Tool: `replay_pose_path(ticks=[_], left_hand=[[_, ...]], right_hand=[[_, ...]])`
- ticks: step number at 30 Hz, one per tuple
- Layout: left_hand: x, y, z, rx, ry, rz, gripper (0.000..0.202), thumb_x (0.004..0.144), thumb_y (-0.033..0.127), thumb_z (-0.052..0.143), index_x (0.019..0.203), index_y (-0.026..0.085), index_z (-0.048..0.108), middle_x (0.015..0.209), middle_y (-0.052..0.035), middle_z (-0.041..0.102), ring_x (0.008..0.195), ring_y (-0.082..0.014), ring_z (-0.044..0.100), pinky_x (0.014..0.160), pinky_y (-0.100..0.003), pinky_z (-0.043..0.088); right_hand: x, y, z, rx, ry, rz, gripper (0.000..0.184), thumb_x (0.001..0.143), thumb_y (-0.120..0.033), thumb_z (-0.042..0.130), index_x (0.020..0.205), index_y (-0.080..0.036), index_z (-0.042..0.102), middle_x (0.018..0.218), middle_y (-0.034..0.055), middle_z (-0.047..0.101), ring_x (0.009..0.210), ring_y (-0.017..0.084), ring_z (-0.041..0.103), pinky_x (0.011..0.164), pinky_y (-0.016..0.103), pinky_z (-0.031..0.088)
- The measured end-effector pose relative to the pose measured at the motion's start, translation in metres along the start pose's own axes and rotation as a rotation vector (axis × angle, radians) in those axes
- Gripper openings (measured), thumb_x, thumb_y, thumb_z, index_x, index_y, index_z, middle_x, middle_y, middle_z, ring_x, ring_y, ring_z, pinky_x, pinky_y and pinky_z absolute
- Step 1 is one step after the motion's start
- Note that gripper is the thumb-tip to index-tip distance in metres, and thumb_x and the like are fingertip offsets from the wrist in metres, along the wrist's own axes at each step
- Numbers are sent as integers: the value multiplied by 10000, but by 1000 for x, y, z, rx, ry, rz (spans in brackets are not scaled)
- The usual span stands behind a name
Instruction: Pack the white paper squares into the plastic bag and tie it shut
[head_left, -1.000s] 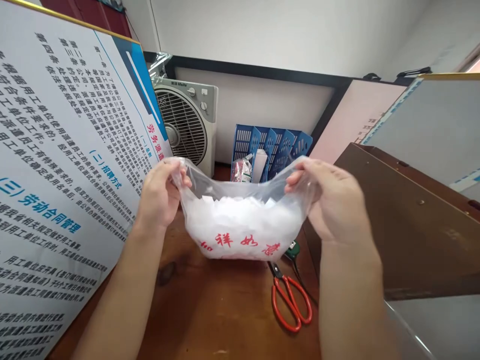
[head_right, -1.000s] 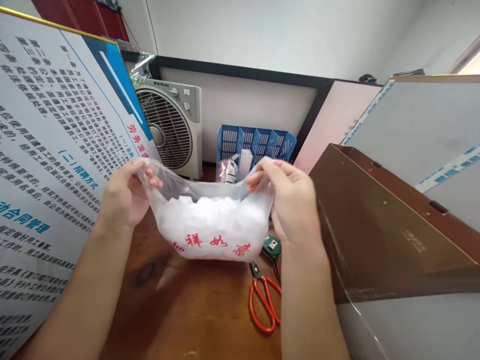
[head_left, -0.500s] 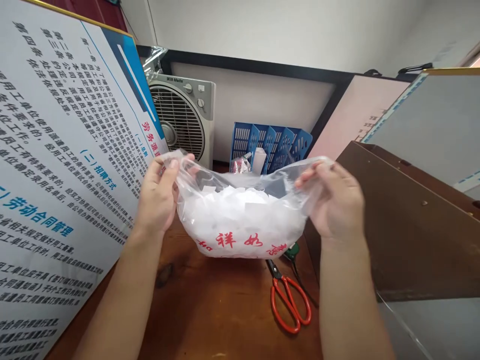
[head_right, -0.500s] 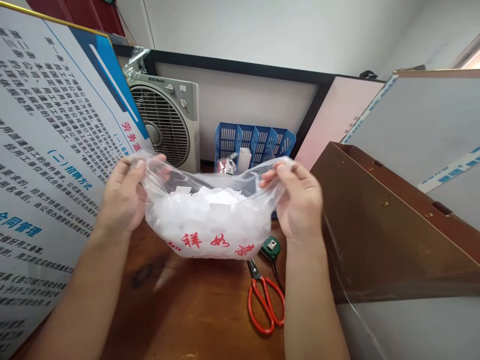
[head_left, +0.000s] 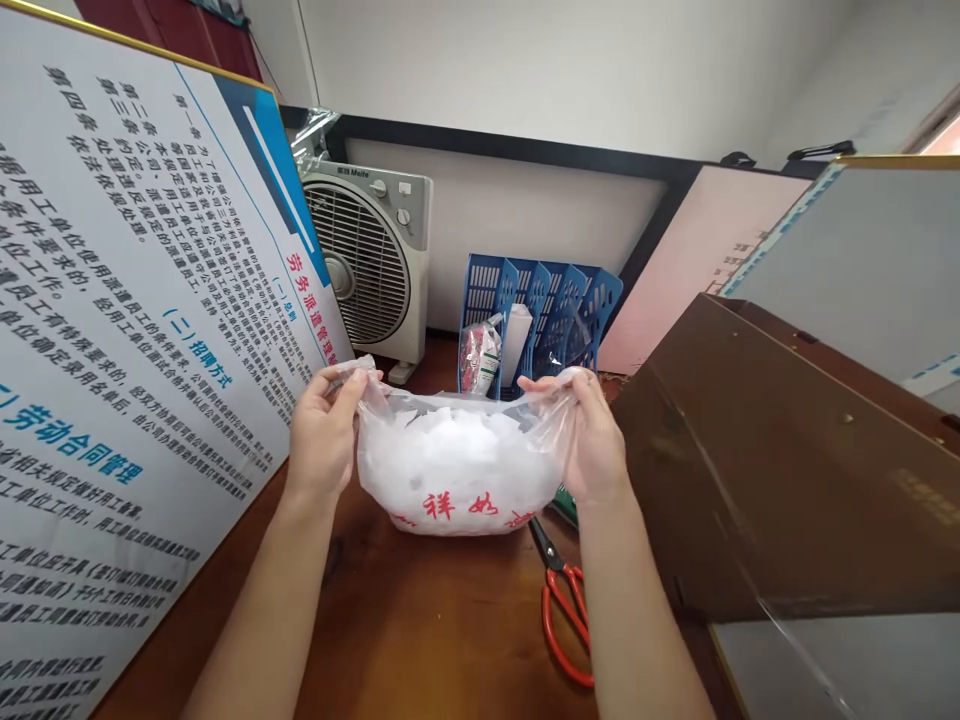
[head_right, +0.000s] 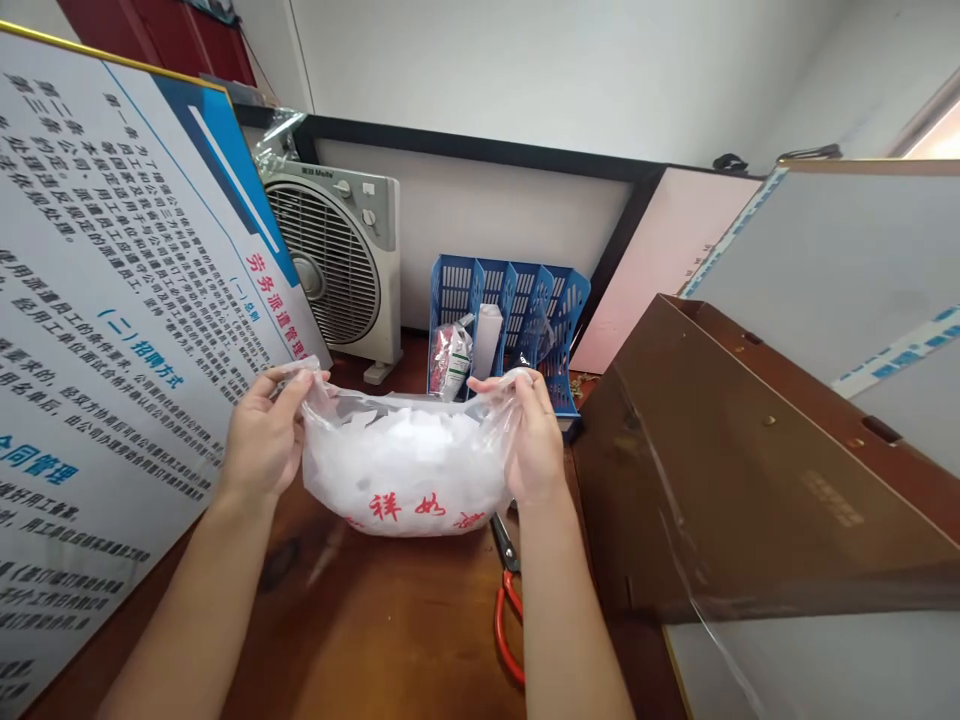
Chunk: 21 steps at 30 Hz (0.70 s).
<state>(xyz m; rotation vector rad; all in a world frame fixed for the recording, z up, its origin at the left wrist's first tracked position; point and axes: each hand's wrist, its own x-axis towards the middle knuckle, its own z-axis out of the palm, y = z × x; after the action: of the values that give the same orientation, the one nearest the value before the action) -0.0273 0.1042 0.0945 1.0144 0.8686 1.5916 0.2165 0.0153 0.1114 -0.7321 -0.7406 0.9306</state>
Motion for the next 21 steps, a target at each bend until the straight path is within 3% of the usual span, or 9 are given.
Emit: replay_pose_path(ticks=[4, 7, 9, 10, 12, 13, 15, 18, 21], left_hand=[[0, 3, 1, 53, 33, 49, 413, 780, 306, 836, 1103, 195, 604, 918, -63, 773, 747, -174, 731, 635, -242, 587], [0, 18, 6, 200, -22, 11, 541, 743, 322, 871, 1216, 200, 637, 867, -66, 784, 702, -183, 721, 571, -223, 553], [-1, 28, 11, 320, -136, -4, 419, 752, 356, 862, 1109, 170, 744, 877, -99, 789, 721, -207, 723, 568, -236, 553], [-3, 33, 14, 362, -184, 8, 338, 760, 362, 853, 1021, 160, 782, 882, -108, 789, 737, -220, 725, 576, -247, 558], [-10, 41, 23, 428, -246, 68, 222, 779, 338, 831, 923, 171, 809, 869, -95, 786, 759, -236, 726, 599, -269, 569], [-15, 44, 27, 466, -272, 109, 179, 794, 319, 814, 914, 186, 811, 856, -79, 782, 762, -238, 726, 608, -279, 572], [-28, 51, 34, 547, -380, 163, 118, 831, 296, 766, 919, 226, 802, 832, -46, 774, 737, -236, 724, 617, -303, 573], [-43, 61, 36, 757, -675, 322, 92, 843, 257, 714, 858, 265, 805, 882, -40, 758, 838, -263, 706, 784, -383, 580], [-42, 62, 29, 681, -690, 424, 347, 862, 201, 616, 1167, 295, 754, 1213, -61, 697, 1146, -302, 637, 994, -427, 527]], right_hand=[[8, 11, 12, 110, 31, 18, 280, 923, -412, 608, 788, -243, 430, 647, -78, 445, 570, 111, 550, 798, 324, 542], [5, 11, 34, -118, 57, -55, 253, 946, -407, 562, 802, -253, 422, 567, -94, 368, 426, 94, 289, 492, 243, 387], [-4, 15, 46, -392, 18, -98, 183, 905, -413, 626, 947, -281, 507, 612, -77, 465, 475, 116, 394, 477, 246, 345], [-10, 19, 51, -537, -50, -104, 301, 856, -410, 690, 1090, -299, 539, 723, -47, 575, 562, 140, 511, 530, 265, 403], [-21, 29, 59, -789, -231, -92, 797, 723, -442, 814, 1419, -331, 442, 1117, 55, 686, 867, 249, 672, 729, 363, 508], [-25, 34, 62, -882, -299, -90, 1021, 663, -481, 851, 1529, -328, 334, 1298, 103, 644, 1022, 321, 671, 824, 424, 512], [-28, 44, 67, -1010, -318, -107, 1212, 628, -564, 847, 1611, -275, 198, 1431, 170, 572, 1169, 415, 621, 904, 506, 489], [-24, 56, 71, -1021, -230, -158, 951, 799, -563, 700, 1588, -216, 297, 1323, 171, 657, 1136, 399, 642, 920, 513, 483], [-17, 62, 66, -771, -314, -138, 476, 989, -458, 442, 1390, -253, 595, 1262, 72, 706, 1166, 291, 646, 1021, 431, 459]])
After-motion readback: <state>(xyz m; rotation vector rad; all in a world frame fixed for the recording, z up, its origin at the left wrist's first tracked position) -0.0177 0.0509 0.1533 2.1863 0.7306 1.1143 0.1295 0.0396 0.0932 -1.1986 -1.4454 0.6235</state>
